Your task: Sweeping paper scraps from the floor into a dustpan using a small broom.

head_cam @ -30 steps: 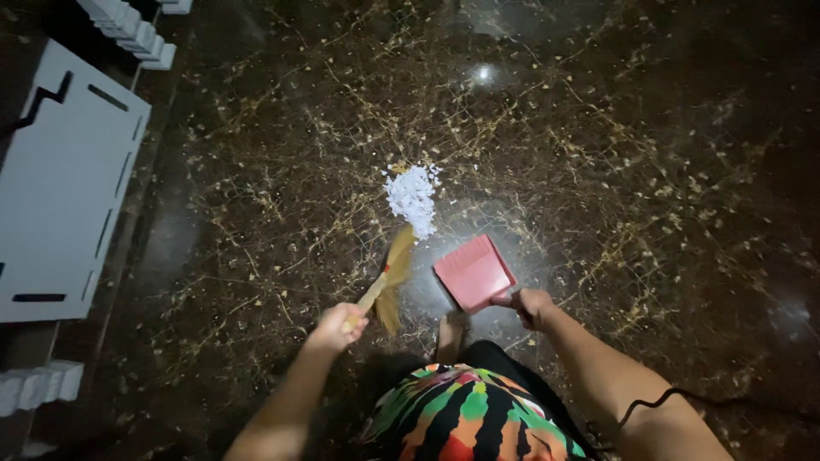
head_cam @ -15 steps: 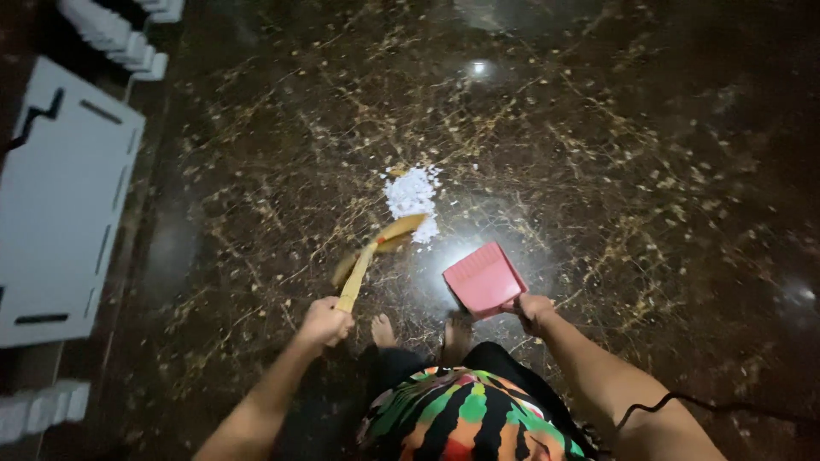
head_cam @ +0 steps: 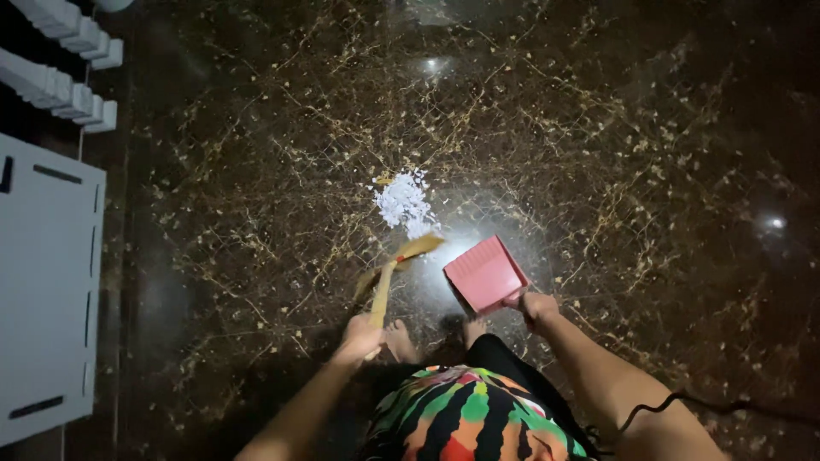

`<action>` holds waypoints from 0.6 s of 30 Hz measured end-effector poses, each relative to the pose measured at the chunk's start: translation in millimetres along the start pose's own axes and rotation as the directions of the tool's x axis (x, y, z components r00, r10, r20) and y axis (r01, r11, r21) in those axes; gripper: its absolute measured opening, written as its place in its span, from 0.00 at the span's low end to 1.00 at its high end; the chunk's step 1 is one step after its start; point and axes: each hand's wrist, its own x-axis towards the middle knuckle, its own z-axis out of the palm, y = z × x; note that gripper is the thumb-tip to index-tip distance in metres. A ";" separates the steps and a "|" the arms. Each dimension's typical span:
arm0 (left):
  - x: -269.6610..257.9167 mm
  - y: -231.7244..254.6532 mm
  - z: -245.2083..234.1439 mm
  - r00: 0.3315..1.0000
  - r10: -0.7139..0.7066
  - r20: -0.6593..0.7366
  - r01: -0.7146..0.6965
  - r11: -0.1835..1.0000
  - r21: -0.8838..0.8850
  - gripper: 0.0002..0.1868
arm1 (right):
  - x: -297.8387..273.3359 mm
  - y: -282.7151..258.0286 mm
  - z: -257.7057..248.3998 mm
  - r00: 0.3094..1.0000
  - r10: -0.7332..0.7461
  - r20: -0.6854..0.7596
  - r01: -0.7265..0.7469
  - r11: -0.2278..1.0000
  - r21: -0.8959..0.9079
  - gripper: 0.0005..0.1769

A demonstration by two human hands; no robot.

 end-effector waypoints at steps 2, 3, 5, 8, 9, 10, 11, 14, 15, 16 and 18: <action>-30.0 26.0 -27.1 1.000 -0.031 0.002 0.031 0.998 0.060 0.12 | -6.3 1.8 12.9 1.000 0.004 -0.002 -0.004 1.000 -0.005 0.33; -46.0 38.3 -42.2 0.998 -0.062 -0.005 0.063 0.992 0.113 0.14 | -9.9 2.2 21.3 1.000 0.004 0.001 -0.004 1.000 -0.017 0.33; -74.0 69.9 -64.8 0.997 -0.082 0.001 0.081 0.991 0.105 0.17 | -16.7 -1.1 36.0 1.000 0.003 0.004 -0.003 0.999 -0.034 0.33; -81.7 95.1 -77.2 0.995 -0.099 0.026 0.098 0.993 0.060 0.23 | -27.9 -3.3 46.9 1.000 0.003 0.000 -0.003 0.998 -0.069 0.34; -79.6 98.6 -78.7 0.994 -0.101 0.037 0.100 0.995 0.021 0.26 | -32.0 -3.0 50.3 1.000 0.003 0.000 -0.003 0.996 -0.090 0.34; -67.4 94.1 -74.4 0.994 -0.101 0.044 0.100 0.995 0.026 0.26 | -36.8 -3.5 52.0 1.000 0.008 -0.005 -0.008 0.996 -0.085 0.34; -55.2 89.7 -69.5 0.999 -0.040 0.002 0.039 0.996 0.085 0.22 | -41.3 -3.9 53.4 1.000 0.008 -0.007 -0.009 0.995 -0.104 0.34; -5.3 53.0 -46.5 0.998 0.039 -0.052 -0.027 0.976 0.214 0.18 | -56.8 4.0 55.4 0.999 0.028 -0.039 -0.031 0.997 -0.077 0.33; 13.6 37.4 -38.4 0.995 0.058 -0.082 -0.033 0.960 0.278 0.17 | -61.9 6.9 57.1 0.997 0.039 -0.059 -0.041 0.999 -0.035 0.32; 19.5 28.9 -38.1 0.996 0.058 -0.074 -0.035 0.959 0.282 0.17 | -66.6 10.4 58.2 0.997 0.045 -0.064 -0.046 0.998 -0.029 0.32; 31.4 13.1 -37.6 1.000 0.030 -0.001 -0.029 0.954 0.297 0.10 | -74.9 15.5 60.2 0.991 0.071 -0.114 -0.061 0.994 0.085 0.28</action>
